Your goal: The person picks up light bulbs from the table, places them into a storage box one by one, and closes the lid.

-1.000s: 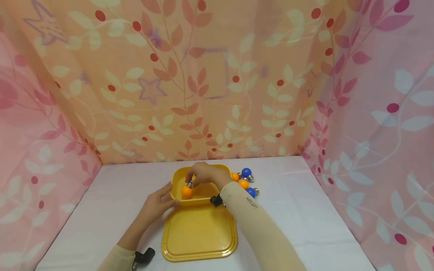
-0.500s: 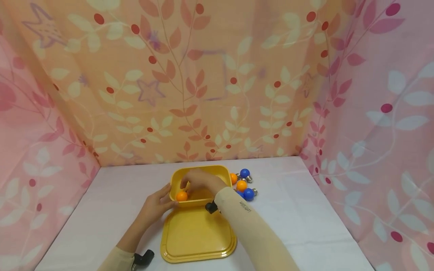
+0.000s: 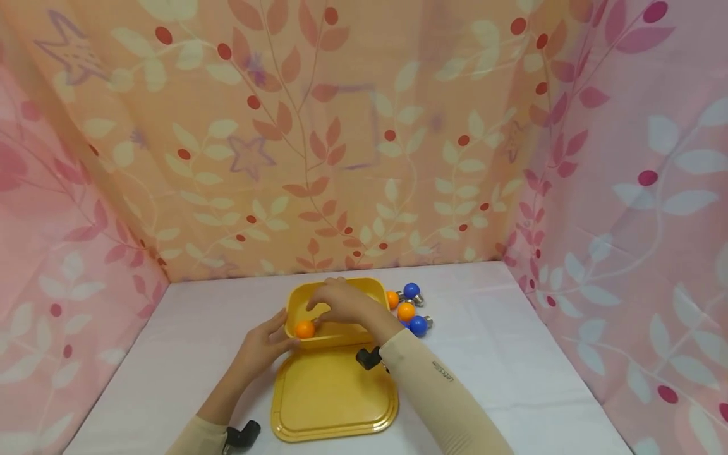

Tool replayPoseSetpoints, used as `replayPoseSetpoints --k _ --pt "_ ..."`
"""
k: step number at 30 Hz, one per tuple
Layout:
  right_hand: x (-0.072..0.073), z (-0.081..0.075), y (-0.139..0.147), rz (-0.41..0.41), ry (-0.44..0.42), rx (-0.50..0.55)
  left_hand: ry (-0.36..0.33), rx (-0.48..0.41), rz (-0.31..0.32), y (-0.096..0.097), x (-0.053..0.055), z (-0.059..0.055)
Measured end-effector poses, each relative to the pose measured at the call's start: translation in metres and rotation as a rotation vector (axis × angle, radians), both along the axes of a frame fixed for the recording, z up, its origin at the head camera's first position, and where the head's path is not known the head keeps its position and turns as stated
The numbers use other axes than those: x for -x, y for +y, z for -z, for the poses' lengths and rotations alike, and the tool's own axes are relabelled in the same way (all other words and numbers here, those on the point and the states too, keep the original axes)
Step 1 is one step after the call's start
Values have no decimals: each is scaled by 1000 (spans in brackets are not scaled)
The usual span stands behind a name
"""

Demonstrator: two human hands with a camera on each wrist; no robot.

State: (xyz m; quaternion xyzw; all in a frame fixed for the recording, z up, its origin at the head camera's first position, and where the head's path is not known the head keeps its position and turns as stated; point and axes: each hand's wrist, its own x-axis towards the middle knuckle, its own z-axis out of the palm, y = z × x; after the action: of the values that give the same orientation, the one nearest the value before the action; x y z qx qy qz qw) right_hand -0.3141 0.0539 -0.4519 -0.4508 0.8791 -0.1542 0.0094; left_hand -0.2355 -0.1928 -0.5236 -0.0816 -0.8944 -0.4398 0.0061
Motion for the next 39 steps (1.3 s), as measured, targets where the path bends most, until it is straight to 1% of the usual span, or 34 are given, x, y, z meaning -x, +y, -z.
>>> replayPoseSetpoints --k 4,7,11,13,16,20,24,27,31,34,39 --pt "-13 -3 16 29 52 55 13 -10 0 2 2 0" --pt "-24 2 30 52 77 86 20 -1 -5 2 1 -1" --pt "-38 12 50 75 78 133 5 7 -9 2 0 0" --pt "-44 14 58 78 81 157 7 3 -4 2 0 2" --pt "-50 11 71 80 98 173 12 -10 5 2 0 4" --pt "-58 5 90 96 113 184 21 -3 9 2 1 6" --pt "-68 3 112 120 111 244 6 -3 2 2 -1 8" --pt "-70 4 127 128 108 308 0 -7 -3 1 -3 6" --pt "-67 7 143 173 98 371 14 -2 -5 0 -1 1" --pt "-67 14 156 225 79 396 5 3 1 -1 0 1" --pt "-62 24 175 273 46 415 -3 9 9 -2 -1 2"
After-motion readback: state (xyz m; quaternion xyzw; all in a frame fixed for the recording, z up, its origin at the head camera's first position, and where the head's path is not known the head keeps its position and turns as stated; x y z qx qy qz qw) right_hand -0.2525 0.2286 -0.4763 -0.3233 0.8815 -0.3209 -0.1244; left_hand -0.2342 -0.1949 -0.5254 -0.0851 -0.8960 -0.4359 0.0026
